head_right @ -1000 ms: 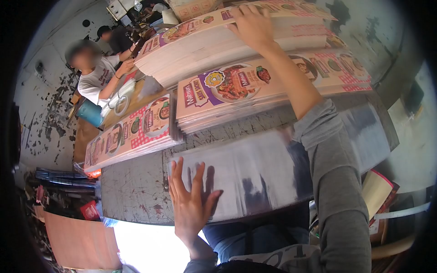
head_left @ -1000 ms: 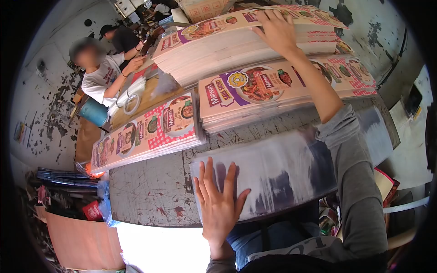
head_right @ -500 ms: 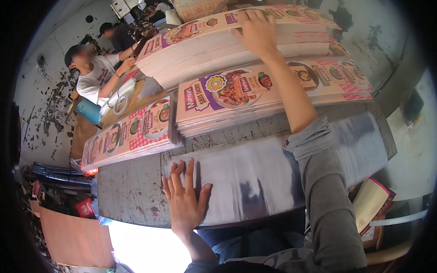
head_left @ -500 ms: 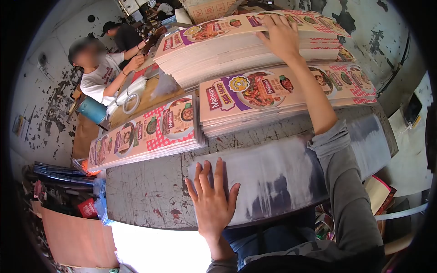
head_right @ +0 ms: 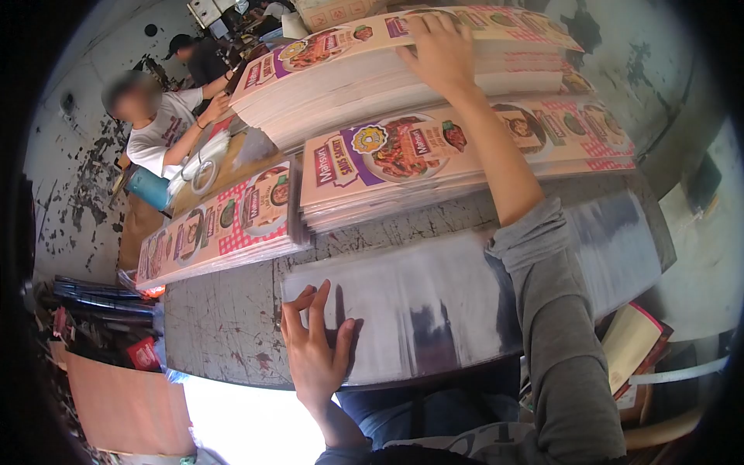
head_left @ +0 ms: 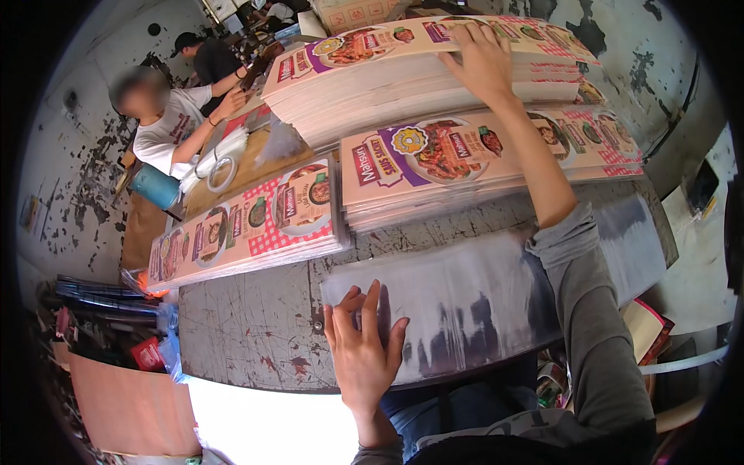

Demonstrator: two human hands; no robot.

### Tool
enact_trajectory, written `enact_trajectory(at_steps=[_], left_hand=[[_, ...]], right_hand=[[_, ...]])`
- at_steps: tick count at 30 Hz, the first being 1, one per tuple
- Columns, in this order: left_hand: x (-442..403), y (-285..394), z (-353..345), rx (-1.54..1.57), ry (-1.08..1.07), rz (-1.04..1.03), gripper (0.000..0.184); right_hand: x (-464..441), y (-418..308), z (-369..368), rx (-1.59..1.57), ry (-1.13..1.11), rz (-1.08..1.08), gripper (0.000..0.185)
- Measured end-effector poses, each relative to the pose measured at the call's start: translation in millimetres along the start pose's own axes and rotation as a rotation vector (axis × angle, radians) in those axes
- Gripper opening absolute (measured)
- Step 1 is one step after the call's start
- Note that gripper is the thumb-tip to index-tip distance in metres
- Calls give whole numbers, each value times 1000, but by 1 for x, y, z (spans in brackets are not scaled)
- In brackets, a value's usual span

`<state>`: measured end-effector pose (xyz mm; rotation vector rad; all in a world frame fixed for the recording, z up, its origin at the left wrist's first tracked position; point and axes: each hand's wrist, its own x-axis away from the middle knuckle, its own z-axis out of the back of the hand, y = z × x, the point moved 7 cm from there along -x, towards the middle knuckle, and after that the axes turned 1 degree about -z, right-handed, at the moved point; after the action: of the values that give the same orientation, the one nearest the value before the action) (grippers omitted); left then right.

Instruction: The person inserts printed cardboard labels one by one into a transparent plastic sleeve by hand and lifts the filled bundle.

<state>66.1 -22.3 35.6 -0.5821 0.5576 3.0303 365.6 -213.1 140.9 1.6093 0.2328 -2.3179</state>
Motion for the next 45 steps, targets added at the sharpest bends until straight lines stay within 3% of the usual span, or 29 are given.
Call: enact_trajectory(at_steps=[45], left_hand=[[1,2,2,-14,20,-54,46]], right_hand=[[1,0,2,5,-12,-18,33]])
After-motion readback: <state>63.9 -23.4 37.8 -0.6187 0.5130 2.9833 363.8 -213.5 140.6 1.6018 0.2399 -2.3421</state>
